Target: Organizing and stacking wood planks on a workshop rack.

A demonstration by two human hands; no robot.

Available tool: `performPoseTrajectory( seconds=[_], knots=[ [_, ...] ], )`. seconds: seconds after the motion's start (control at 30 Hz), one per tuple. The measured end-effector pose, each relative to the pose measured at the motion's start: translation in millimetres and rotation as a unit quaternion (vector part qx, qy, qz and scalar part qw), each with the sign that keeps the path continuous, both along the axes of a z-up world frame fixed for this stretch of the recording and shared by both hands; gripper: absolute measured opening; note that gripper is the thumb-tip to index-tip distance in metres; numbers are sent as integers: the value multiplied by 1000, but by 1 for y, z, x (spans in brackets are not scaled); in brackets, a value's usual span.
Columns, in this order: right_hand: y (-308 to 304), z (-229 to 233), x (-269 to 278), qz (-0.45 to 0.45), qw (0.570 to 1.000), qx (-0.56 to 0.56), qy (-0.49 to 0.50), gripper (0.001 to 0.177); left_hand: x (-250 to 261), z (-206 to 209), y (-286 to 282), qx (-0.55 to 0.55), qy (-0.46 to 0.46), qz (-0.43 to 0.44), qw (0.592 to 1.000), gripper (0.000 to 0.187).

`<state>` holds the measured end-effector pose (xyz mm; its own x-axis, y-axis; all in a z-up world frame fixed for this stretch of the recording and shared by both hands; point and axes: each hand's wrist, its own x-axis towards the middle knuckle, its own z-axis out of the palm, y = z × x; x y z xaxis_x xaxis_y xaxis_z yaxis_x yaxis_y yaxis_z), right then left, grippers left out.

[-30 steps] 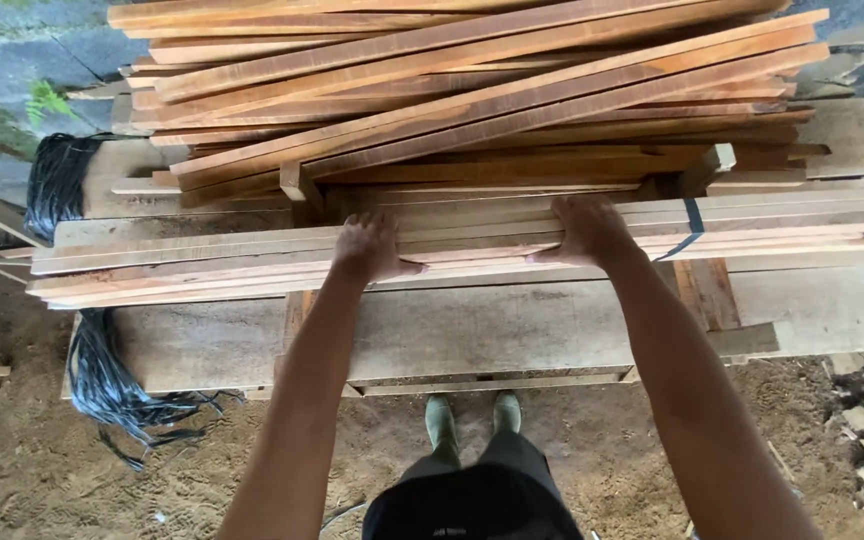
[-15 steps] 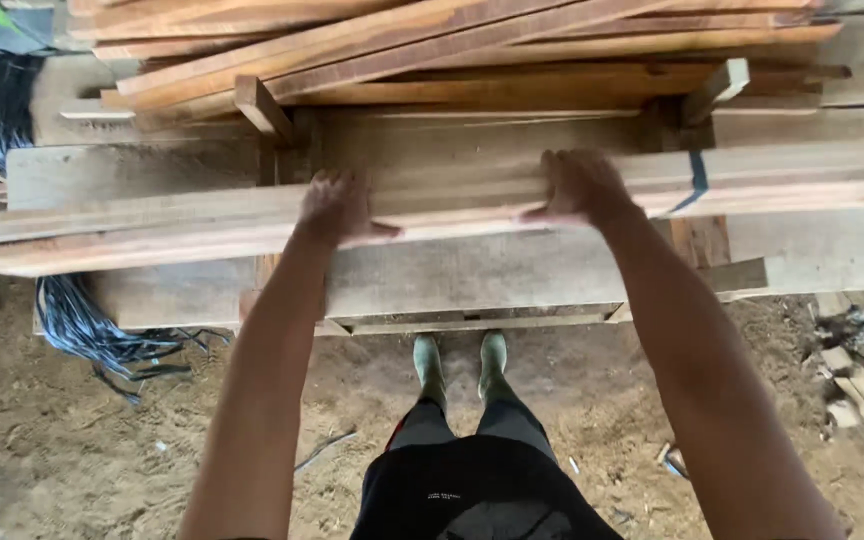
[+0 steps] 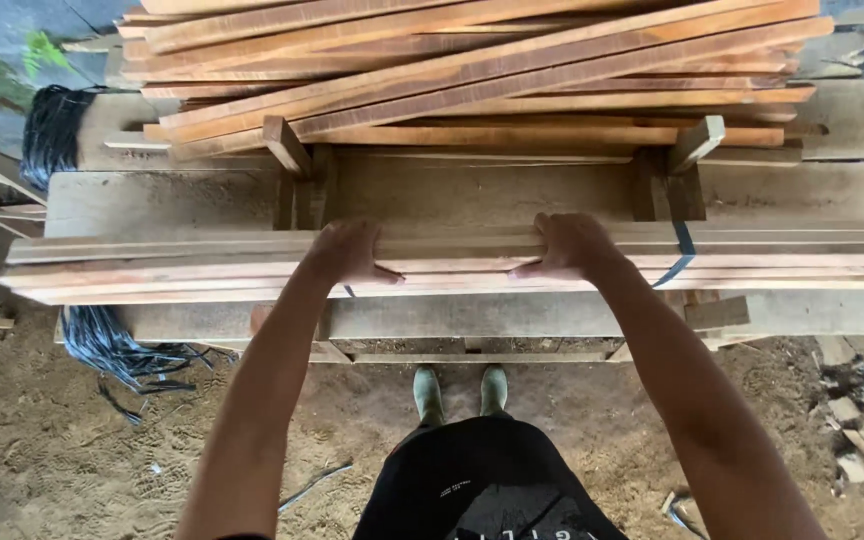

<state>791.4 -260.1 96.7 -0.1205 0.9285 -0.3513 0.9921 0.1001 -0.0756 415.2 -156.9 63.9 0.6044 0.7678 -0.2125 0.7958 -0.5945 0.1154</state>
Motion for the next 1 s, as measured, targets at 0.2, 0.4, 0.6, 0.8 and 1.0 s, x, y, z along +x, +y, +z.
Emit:
performPoseTrajectory(
  seconds=[0.2,0.4,0.6,0.8,1.0],
  knots=[
    [27,-43,28,154,893,418,68,84,7,-11,48,119,-46,-2,992,95],
    [26,-69,37,108,873,474,36,63,36,-74,69,221,-197,13,955,63],
    [32,-91,49,78,899,431,30,62,59,-76,40,139,-186,6,973,65],
    [30,-90,46,69,892,445,34,65,61,-109,20,213,-204,31,955,81],
    [39,-87,46,53,903,425,31,65,62,-97,29,228,-216,13,949,68]
  ],
)
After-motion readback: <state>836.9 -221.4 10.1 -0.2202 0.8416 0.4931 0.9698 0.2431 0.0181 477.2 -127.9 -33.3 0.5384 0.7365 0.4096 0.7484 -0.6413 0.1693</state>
